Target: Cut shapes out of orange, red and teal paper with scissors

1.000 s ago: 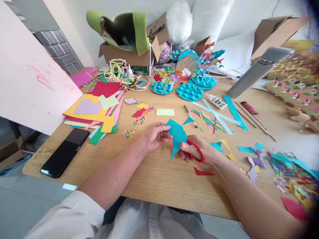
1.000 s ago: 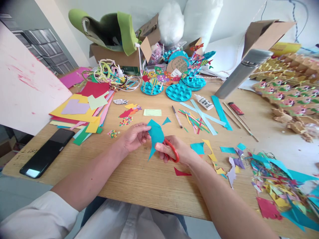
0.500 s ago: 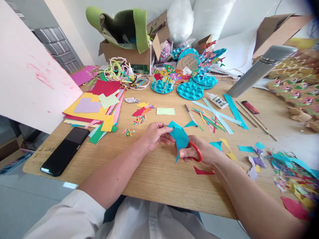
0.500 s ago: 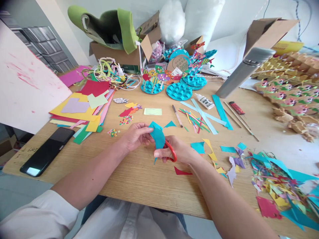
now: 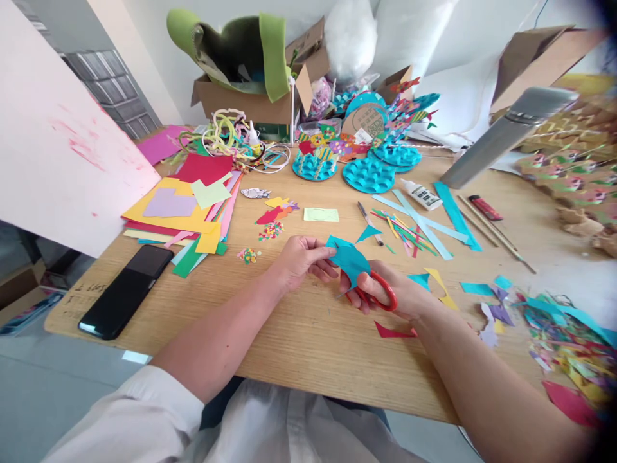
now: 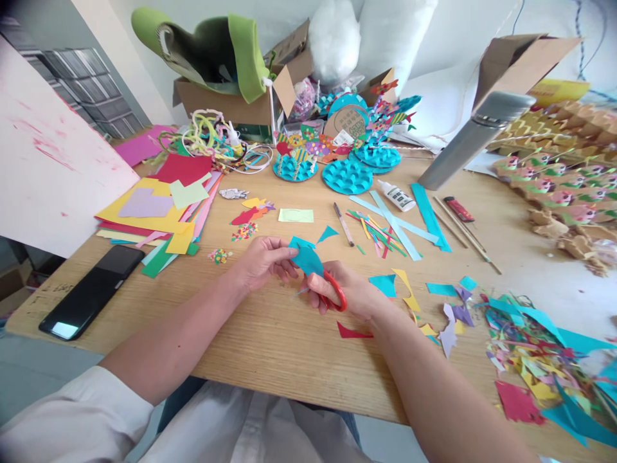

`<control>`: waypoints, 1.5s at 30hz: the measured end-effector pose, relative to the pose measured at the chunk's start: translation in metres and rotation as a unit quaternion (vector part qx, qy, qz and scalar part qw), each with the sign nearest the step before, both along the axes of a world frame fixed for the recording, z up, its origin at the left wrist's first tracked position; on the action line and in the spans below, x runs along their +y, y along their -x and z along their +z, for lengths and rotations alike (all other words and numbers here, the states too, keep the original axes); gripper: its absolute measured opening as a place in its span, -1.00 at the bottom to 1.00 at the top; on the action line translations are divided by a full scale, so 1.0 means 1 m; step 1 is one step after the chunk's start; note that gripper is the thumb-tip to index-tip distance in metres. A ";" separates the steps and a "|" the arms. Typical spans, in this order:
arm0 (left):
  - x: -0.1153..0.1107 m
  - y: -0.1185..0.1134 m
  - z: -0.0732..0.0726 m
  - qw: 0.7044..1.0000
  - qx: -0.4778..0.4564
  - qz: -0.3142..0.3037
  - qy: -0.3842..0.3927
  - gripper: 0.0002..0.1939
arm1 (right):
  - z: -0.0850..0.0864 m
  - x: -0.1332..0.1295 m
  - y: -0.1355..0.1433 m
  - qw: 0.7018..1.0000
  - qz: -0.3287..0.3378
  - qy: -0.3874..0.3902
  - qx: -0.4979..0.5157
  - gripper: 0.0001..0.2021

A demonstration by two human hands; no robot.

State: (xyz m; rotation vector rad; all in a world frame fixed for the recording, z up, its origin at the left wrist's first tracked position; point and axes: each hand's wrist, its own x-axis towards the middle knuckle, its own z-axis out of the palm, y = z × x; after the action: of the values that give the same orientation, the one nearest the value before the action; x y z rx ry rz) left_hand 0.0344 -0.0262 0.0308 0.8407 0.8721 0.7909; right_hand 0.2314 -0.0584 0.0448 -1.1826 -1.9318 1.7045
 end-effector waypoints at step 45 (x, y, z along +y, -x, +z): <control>0.005 0.005 0.002 0.998 -0.046 -0.025 0.020 -0.77 | 0.008 -0.001 0.000 0.988 -0.035 0.112 0.098 -0.49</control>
State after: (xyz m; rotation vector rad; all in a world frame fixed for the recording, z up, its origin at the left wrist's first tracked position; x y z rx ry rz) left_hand 0.0294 -0.0214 0.0332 0.7812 0.7794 0.7593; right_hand 0.2313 -0.0590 0.0526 -1.0943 -1.6004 1.9587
